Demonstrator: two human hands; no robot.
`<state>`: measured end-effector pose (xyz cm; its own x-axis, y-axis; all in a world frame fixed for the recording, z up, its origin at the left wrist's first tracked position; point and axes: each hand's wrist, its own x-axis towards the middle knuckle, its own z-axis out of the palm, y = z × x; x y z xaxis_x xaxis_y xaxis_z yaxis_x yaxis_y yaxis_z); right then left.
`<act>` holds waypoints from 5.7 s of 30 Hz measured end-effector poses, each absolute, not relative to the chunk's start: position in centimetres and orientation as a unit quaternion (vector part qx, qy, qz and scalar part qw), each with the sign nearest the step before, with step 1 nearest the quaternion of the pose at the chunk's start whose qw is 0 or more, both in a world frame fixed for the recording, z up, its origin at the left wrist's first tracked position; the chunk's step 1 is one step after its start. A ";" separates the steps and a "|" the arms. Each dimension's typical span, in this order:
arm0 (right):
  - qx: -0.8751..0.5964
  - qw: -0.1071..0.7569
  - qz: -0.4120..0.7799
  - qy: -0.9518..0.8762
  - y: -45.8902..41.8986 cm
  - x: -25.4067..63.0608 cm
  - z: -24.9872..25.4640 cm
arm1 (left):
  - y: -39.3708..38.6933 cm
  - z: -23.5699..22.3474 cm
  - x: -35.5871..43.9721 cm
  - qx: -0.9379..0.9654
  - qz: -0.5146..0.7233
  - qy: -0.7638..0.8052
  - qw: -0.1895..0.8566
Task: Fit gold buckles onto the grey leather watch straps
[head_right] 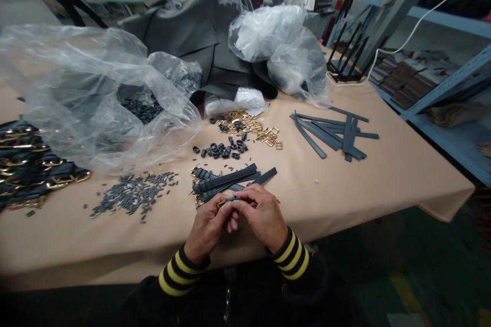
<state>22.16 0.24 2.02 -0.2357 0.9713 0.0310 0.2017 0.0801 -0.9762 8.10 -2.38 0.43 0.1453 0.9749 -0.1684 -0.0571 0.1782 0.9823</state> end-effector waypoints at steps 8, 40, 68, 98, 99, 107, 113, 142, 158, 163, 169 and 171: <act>-0.469 0.333 0.564 -0.593 0.8 23.3 1.7 | -2.4 0.4 8.4 0.489 0.416 0.493 0.587; -0.350 -0.043 0.474 -0.807 2.0 26.5 6.7 | -2.3 1.7 7.4 0.597 0.285 0.512 0.548; -0.361 0.067 0.457 -0.810 1.8 25.0 4.1 | -1.0 1.8 6.5 0.686 0.229 0.484 0.493; -0.350 0.051 0.590 -0.726 2.4 25.1 4.2 | -1.5 1.1 6.6 0.595 0.280 0.446 0.608; -0.345 0.047 0.566 -0.748 2.4 25.1 4.5 | -1.5 1.1 6.7 0.606 0.283 0.450 0.592; -0.396 0.110 0.453 -0.791 2.2 24.6 4.4 | -1.0 1.6 6.5 0.552 0.288 0.431 0.653; -0.395 0.109 0.502 -0.762 2.5 24.9 3.8 | -1.3 1.4 6.6 0.571 0.290 0.443 0.628; -0.708 0.224 0.138 -0.656 13.6 32.0 4.4 | -0.2 -0.7 5.1 0.751 0.163 0.631 0.106; -0.490 0.376 0.649 -0.444 4.2 26.8 3.7 | -2.5 3.1 7.7 0.578 0.337 0.591 0.451; -0.457 0.405 0.701 -0.369 0.3 23.2 2.5 | -2.9 3.1 9.5 0.355 0.413 0.476 0.690; -0.480 0.315 0.682 -0.453 -0.8 24.8 1.9 | -3.5 2.3 8.8 0.265 0.454 0.487 0.697; -0.505 0.282 0.600 -0.553 -1.2 25.2 2.5 | -3.6 2.2 8.7 0.263 0.448 0.496 0.695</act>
